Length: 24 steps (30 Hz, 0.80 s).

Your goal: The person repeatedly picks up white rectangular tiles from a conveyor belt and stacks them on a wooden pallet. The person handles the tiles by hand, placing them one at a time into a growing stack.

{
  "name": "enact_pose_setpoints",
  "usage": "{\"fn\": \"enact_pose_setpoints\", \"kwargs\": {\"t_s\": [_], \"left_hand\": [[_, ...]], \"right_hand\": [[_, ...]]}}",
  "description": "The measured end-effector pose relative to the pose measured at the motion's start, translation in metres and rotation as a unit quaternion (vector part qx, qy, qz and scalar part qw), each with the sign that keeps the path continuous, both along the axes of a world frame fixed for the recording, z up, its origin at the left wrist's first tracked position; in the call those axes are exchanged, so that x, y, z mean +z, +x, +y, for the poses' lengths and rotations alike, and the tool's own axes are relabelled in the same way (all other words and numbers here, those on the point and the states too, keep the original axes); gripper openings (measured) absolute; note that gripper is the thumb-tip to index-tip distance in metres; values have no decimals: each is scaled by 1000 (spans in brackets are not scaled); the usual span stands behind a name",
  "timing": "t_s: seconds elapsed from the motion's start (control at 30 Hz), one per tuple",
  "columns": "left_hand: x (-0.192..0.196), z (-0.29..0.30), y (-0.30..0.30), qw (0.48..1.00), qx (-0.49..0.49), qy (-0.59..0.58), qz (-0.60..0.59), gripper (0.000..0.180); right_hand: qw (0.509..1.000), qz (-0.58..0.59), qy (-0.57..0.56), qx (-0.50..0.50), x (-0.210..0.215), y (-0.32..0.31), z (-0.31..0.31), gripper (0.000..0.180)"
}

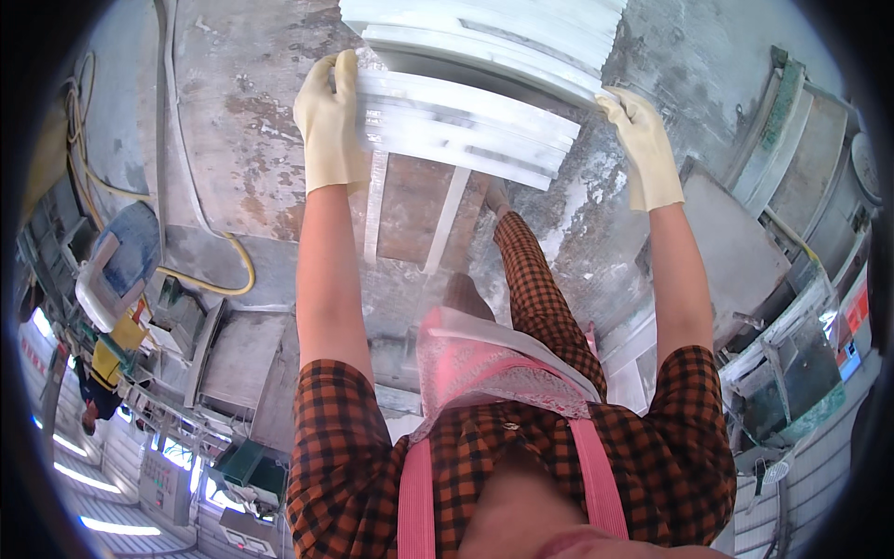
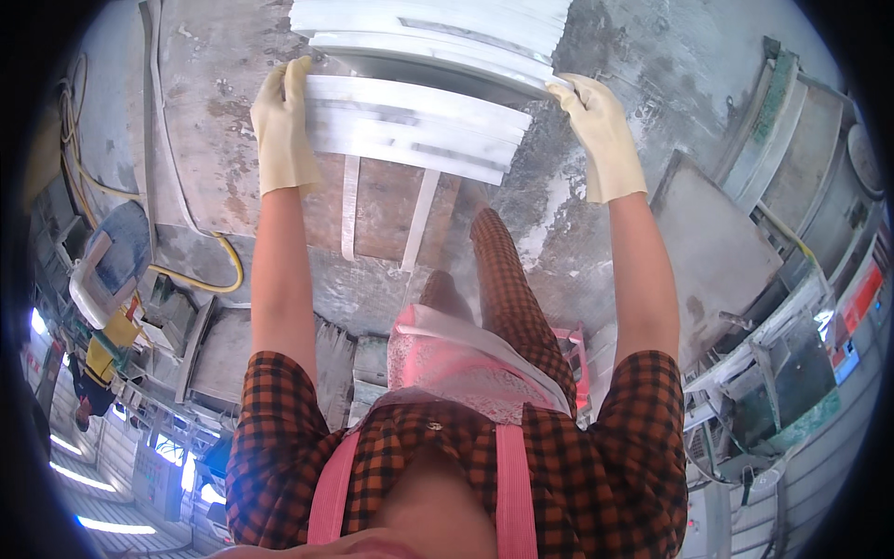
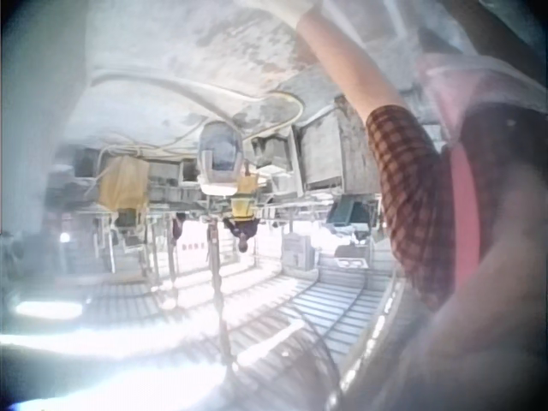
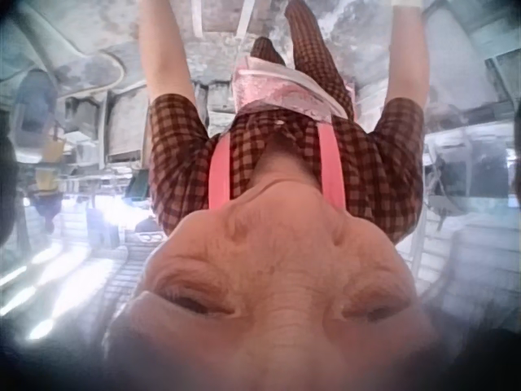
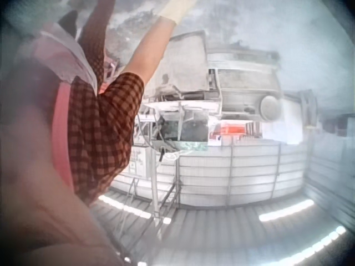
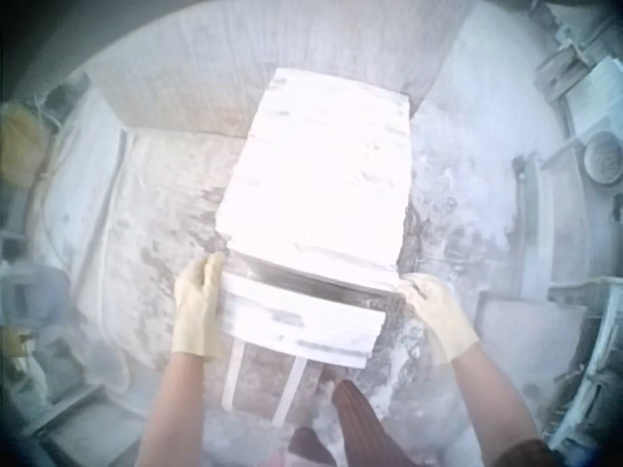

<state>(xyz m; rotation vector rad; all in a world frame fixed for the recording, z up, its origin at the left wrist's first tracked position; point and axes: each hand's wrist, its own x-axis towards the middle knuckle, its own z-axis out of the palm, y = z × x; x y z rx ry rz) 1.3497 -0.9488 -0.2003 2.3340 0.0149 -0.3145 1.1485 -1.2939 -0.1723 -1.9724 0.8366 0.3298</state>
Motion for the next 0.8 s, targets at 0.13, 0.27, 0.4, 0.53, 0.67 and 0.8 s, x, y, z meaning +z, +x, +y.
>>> {"fn": "enact_pose_setpoints", "kwargs": {"t_s": [0.13, 0.27, 0.4, 0.53, 0.67, 0.8], "left_hand": [[2, 0, -1, 1000, 0, 11, 3, 49], [7, -2, -2, 1000, 0, 16, 13, 48], [10, -3, -2, 1000, -1, 8, 11, 47], [12, -3, -5, 1000, 8, -4, 14, 46], [16, -5, -6, 999, 11, -34, 30, 46], [21, -5, -8, 999, 16, -21, 37, 43]], "right_hand": [[1000, -25, -8, 12, 17, 8, 14, 43], [960, -38, 144, -238, 34, 10, 49, 58], [889, -126, 275, -342, 19, 15, 63, 69], [910, -67, 203, -356, -1, 3, 66, 55], [881, -20, 283, -379, -5, -1, 64, 52], [816, 65, 389, -422, -7, 3, 49, 39]]}}
